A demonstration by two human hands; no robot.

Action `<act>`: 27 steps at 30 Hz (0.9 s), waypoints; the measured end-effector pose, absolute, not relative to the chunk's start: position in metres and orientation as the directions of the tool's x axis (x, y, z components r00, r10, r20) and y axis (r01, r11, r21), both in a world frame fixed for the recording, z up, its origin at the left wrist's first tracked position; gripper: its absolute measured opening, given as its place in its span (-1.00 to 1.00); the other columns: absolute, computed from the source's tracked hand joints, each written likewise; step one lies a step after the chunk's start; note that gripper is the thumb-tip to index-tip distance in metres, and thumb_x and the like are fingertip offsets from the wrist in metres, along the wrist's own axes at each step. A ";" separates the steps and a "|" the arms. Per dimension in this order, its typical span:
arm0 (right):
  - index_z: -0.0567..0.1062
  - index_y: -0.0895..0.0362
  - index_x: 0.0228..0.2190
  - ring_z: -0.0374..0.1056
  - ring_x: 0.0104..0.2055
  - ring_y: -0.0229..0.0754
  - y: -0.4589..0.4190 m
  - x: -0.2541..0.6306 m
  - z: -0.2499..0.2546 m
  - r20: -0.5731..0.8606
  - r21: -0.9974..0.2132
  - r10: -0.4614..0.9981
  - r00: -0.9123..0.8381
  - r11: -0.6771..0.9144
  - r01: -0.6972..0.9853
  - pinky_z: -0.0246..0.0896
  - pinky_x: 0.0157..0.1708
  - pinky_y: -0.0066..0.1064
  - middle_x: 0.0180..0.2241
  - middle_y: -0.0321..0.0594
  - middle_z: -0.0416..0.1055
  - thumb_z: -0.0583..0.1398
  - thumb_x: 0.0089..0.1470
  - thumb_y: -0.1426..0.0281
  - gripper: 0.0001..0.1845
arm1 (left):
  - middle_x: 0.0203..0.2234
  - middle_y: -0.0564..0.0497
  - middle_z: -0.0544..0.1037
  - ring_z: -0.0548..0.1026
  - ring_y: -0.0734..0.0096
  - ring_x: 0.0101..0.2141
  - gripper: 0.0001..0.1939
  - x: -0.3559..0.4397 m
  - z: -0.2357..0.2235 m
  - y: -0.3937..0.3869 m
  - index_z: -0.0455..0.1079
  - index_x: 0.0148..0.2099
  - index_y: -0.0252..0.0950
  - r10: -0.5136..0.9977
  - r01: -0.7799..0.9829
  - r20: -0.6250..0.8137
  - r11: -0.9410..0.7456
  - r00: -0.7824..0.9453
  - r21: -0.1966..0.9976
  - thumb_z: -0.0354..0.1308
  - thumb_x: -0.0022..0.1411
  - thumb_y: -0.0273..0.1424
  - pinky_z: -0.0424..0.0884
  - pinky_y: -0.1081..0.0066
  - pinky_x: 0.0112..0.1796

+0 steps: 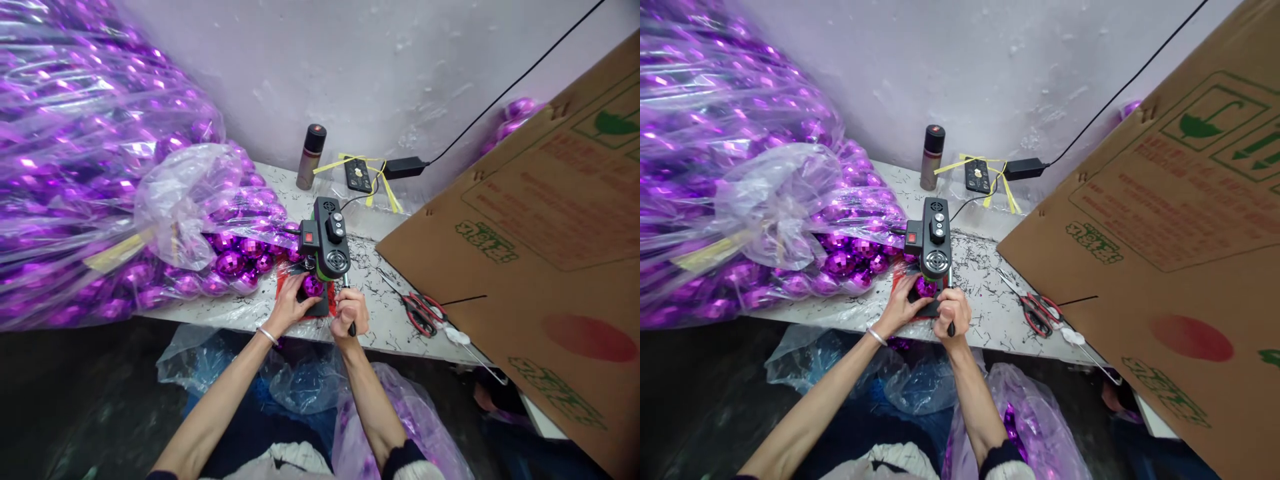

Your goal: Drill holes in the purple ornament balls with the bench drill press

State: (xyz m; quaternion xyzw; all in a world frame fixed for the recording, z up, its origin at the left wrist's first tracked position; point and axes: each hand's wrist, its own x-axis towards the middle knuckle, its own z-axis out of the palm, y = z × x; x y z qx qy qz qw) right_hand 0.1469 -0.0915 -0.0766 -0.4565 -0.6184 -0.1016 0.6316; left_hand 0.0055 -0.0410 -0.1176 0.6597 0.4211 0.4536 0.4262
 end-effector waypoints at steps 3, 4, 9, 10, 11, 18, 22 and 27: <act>0.31 0.04 -0.47 0.34 -0.43 -0.21 -0.090 0.148 -0.079 0.875 -0.447 0.443 0.196 0.582 0.679 0.31 -0.32 -0.22 -0.47 -0.27 0.36 -0.07 0.37 0.32 -0.63 | 0.06 -0.21 0.56 0.47 -0.07 0.12 -0.38 0.005 -0.120 -0.040 0.45 0.16 -0.21 0.937 0.192 0.256 -0.304 0.238 0.933 0.45 0.10 -0.12 0.31 -0.04 0.19; 0.31 0.04 -0.48 0.34 -0.43 -0.21 -0.089 0.148 -0.080 0.881 -0.430 0.440 0.176 0.585 0.688 0.31 -0.34 -0.23 -0.47 -0.27 0.36 -0.07 0.37 0.31 -0.63 | 0.06 -0.22 0.55 0.47 -0.07 0.12 -0.38 0.005 -0.121 -0.040 0.45 0.16 -0.22 0.936 0.197 0.260 -0.309 0.238 0.931 0.45 0.10 -0.13 0.31 -0.03 0.19; 0.30 0.05 -0.51 0.35 -0.44 -0.22 -0.090 0.145 -0.063 0.893 -0.400 0.428 0.141 0.607 0.687 0.28 -0.39 -0.29 -0.46 -0.27 0.37 -0.05 0.35 0.36 -0.63 | 0.06 -0.23 0.55 0.47 -0.08 0.13 -0.38 0.007 -0.122 -0.034 0.45 0.16 -0.24 0.930 0.218 0.265 -0.322 0.255 0.921 0.46 0.09 -0.16 0.31 -0.02 0.19; 0.30 0.05 -0.52 0.35 -0.43 -0.22 -0.092 0.144 -0.054 0.882 -0.433 0.438 0.177 0.602 0.671 0.27 -0.38 -0.30 -0.46 -0.27 0.38 -0.05 0.35 0.40 -0.62 | 0.06 -0.23 0.55 0.47 -0.08 0.13 -0.37 0.007 -0.122 -0.033 0.45 0.16 -0.24 0.929 0.221 0.266 -0.324 0.257 0.920 0.47 0.09 -0.17 0.32 -0.02 0.19; 0.30 0.05 -0.52 0.36 -0.41 -0.22 -0.093 0.142 -0.043 0.860 -0.483 0.459 0.224 0.590 0.647 0.26 -0.36 -0.30 -0.47 -0.27 0.38 -0.05 0.35 0.42 -0.62 | 0.06 -0.23 0.56 0.48 -0.07 0.12 -0.37 0.007 -0.122 -0.034 0.44 0.17 -0.24 0.929 0.224 0.268 -0.326 0.256 0.918 0.47 0.09 -0.18 0.33 -0.02 0.19; 0.33 0.08 -0.56 0.38 -0.38 -0.22 -0.099 0.133 0.001 0.725 -0.671 0.589 0.357 0.487 0.560 0.25 -0.35 -0.33 -0.49 -0.26 0.38 0.02 0.37 0.33 -0.57 | 0.12 -0.25 0.53 0.51 0.01 0.14 -0.38 -0.041 -0.153 -0.102 0.26 0.31 -0.23 0.788 0.337 0.545 -0.615 0.286 0.713 0.32 0.29 -0.24 0.44 0.02 0.15; 0.35 0.08 -0.55 0.41 -0.35 -0.21 -0.101 0.131 -0.012 0.742 -0.657 0.570 0.354 0.509 0.556 0.26 -0.34 -0.33 -0.49 -0.27 0.39 0.01 0.37 0.35 -0.58 | 0.12 -0.24 0.53 0.56 0.10 0.10 -0.44 -0.077 -0.204 -0.161 0.25 0.33 -0.19 0.627 0.342 0.486 -0.761 0.609 0.552 0.23 0.36 -0.21 0.52 0.14 0.09; 0.35 0.08 -0.55 0.43 -0.33 -0.20 -0.099 0.132 -0.018 0.738 -0.665 0.567 0.365 0.524 0.532 0.29 -0.32 -0.32 -0.50 -0.27 0.36 0.01 0.38 0.34 -0.57 | 0.24 -0.43 0.43 0.39 -0.26 0.26 -0.13 -0.087 -0.239 -0.168 0.22 0.40 -0.31 0.816 0.780 -0.226 -0.369 0.533 0.506 0.28 0.21 0.06 0.31 -0.14 0.21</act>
